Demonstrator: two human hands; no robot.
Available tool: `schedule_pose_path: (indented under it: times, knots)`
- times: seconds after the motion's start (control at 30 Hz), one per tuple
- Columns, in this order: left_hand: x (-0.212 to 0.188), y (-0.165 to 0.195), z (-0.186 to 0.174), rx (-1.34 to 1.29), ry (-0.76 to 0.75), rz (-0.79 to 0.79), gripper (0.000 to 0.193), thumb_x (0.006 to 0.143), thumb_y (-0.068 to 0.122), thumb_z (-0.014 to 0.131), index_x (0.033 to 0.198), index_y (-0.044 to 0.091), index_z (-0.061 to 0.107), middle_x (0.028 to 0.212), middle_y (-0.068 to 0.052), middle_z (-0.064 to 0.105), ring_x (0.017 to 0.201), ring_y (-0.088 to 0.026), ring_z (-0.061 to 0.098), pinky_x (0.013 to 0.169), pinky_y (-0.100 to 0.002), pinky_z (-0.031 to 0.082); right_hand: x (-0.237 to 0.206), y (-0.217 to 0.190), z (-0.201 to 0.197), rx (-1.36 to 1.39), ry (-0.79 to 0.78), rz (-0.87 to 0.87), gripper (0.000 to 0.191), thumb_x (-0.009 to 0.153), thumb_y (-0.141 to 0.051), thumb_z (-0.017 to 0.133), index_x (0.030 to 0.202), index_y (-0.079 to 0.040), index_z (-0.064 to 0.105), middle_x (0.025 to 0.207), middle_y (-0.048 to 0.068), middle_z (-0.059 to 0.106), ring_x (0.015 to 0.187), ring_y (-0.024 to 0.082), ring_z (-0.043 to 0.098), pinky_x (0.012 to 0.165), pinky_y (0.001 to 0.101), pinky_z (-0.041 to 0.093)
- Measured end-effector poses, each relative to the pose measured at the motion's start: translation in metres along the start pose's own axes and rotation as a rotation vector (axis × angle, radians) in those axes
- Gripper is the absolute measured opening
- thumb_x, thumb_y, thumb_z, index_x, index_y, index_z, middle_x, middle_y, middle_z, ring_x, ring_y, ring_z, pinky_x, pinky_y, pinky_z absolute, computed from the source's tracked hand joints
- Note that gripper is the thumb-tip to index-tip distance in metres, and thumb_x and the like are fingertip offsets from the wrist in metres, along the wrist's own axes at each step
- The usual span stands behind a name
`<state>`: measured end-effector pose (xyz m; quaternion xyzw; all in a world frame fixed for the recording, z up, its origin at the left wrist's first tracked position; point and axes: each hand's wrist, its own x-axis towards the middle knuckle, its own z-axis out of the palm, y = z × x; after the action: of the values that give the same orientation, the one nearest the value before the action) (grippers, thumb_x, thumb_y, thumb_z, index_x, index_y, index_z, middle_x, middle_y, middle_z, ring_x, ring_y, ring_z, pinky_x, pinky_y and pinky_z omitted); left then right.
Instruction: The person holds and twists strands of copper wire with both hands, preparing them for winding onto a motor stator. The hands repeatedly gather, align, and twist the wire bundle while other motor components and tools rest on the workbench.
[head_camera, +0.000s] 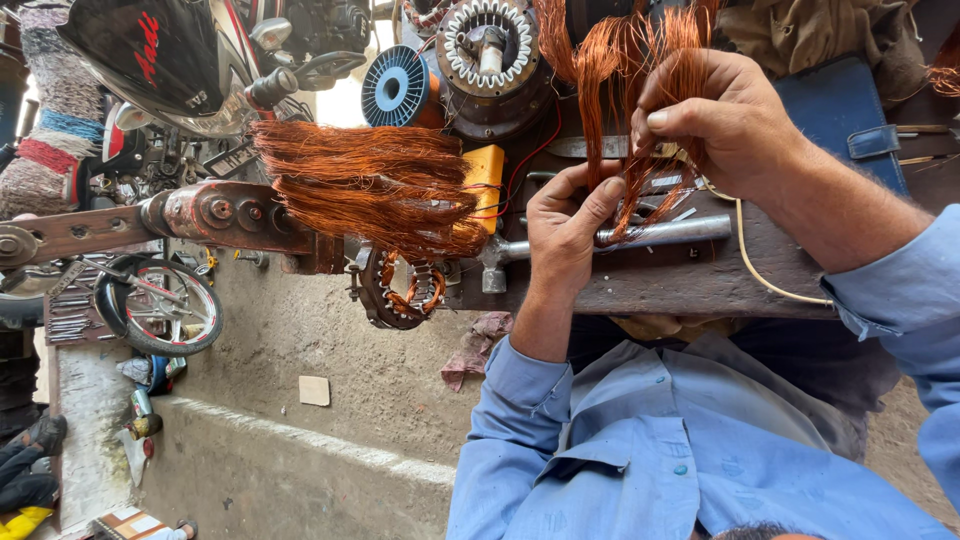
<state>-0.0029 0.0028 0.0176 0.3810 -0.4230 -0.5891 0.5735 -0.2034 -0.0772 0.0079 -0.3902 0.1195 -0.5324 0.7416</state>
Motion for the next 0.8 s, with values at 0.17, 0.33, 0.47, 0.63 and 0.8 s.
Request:
schedule_pose_path:
  times: [0.17,0.33,0.47,0.63,0.8]
  knots:
    - [0.0012,-0.0044,-0.0036,0.075,-0.028,0.001,0.023,0.098,0.007,0.078,0.118,-0.003,0.073,0.098,-0.008,0.075,0.089,-0.010,0.069,0.079,-0.023,0.056,-0.0008,-0.0001,-0.0015,-0.100,0.014,0.035,0.017,0.096,0.006,0.067,0.113,0.005,0.070,0.096,0.014,0.071,0.086,0.019,0.072,0.081,0.0318,0.063]
    - [0.0035,-0.0088,-0.0086,-0.030,-0.028,0.001,0.016,0.098,0.005,0.078,0.112,-0.001,0.072,0.096,-0.007,0.073,0.085,-0.011,0.069,0.077,-0.023,0.056,-0.0023,0.0008,-0.0034,-0.108,0.022,0.060,0.017,0.093,0.007,0.065,0.108,0.008,0.071,0.092,0.017,0.072,0.082,0.019,0.072,0.079,0.0312,0.063]
    - [0.0055,-0.0086,-0.0089,-0.079,-0.015,-0.013,0.016,0.096,0.004,0.078,0.110,0.000,0.070,0.094,-0.008,0.074,0.082,-0.013,0.071,0.076,-0.026,0.058,-0.0025,0.0017,-0.0041,-0.045,0.025,0.078,0.019,0.092,0.005,0.065,0.108,0.009,0.072,0.086,0.016,0.070,0.079,0.020,0.070,0.076,0.0302,0.061]
    - [0.0058,-0.0086,-0.0074,-0.101,-0.029,-0.001,0.021,0.096,0.002,0.078,0.115,-0.002,0.070,0.099,-0.009,0.074,0.086,-0.013,0.071,0.079,-0.026,0.059,-0.0033,0.0005,-0.0035,-0.037,0.003,0.069,0.018,0.094,0.000,0.069,0.110,0.008,0.072,0.086,0.015,0.069,0.077,0.019,0.069,0.071,0.0297,0.059]
    - [0.0035,-0.0083,-0.0045,-0.063,-0.021,-0.037,0.024,0.096,0.000,0.078,0.118,-0.005,0.071,0.105,-0.012,0.075,0.088,-0.013,0.069,0.078,-0.025,0.057,-0.0049,0.0003,-0.0021,-0.167,0.027,0.047,0.015,0.099,-0.005,0.073,0.110,0.005,0.072,0.089,0.012,0.070,0.079,0.016,0.068,0.071,0.0275,0.057]
